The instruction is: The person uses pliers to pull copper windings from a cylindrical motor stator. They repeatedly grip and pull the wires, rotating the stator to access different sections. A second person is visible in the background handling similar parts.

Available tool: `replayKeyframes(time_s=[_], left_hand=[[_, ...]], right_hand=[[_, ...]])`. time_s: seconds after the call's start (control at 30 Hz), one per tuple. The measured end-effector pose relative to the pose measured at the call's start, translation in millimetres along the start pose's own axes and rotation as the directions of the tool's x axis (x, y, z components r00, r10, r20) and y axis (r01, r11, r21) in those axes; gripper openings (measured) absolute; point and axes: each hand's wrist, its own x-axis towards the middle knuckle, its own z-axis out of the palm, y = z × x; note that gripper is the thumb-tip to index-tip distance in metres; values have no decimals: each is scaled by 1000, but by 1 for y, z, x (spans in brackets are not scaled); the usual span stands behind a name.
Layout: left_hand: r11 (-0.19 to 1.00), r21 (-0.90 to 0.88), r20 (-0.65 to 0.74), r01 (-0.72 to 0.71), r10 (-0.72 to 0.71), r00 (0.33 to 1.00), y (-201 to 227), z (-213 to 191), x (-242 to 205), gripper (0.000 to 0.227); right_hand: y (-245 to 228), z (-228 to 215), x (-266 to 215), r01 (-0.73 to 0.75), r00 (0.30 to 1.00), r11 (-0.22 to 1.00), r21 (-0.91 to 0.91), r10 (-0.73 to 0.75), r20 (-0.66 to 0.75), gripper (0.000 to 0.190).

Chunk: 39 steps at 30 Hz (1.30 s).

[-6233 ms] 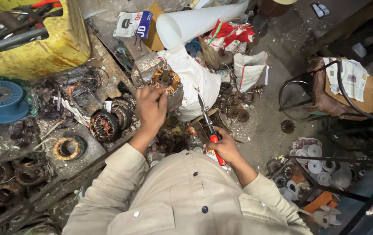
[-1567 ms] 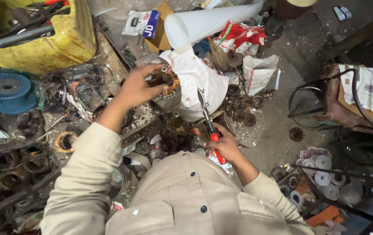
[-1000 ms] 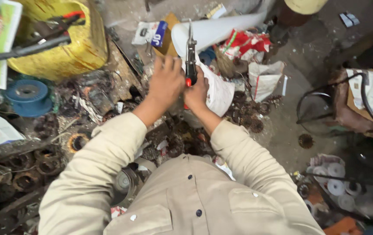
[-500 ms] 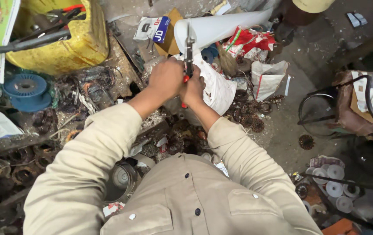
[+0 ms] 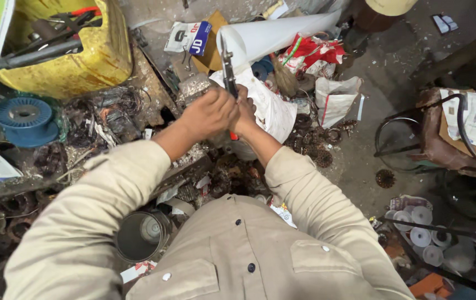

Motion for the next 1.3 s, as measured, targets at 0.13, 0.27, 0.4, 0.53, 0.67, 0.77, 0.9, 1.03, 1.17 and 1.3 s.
replayKeyframes(time_s=[0.13,0.27,0.4,0.53,0.67,0.77,0.9,1.03,1.17,1.3], left_hand=[[978,118,-176,171,-149,973,9,-1,-11,30],[999,5,-216,41,-39,976,-17,0,-33,23],[935,-292,-78,202,-233,969,-26,-2,-61,24],[584,-698,-95,415,-649,755,12,-4,-52,26],[227,-895,42,383,-814,580,24,0,-37,23],[-235,-898,408,372,-764,501,13,-5,-29,13],[404,-806,42,432,-689,723,18,-19,-38,8],[-76,-904,358,421,-674,646,26,3,-44,2],[-542,-826,536,154,-671,513,40,35,-37,6],[-718,-691,642,-89,-665,381,47,41,-29,6]], right_hand=[[-9,-2,-18,-57,991,976,210,80,-103,52],[-14,-25,-55,-252,960,320,913,199,196,64],[-17,-53,-65,-199,974,501,842,199,112,64],[-37,-63,-34,-47,999,659,751,49,19,84],[-38,-62,-10,251,957,796,551,-290,-17,90],[-30,-58,-1,451,893,884,127,-444,-80,100],[-17,-49,-2,450,893,877,165,-437,-112,102],[-12,-48,-2,181,969,880,438,-236,74,90],[-16,-52,-7,159,969,888,432,-225,106,88],[-24,-53,-4,108,980,890,442,-171,105,87]])
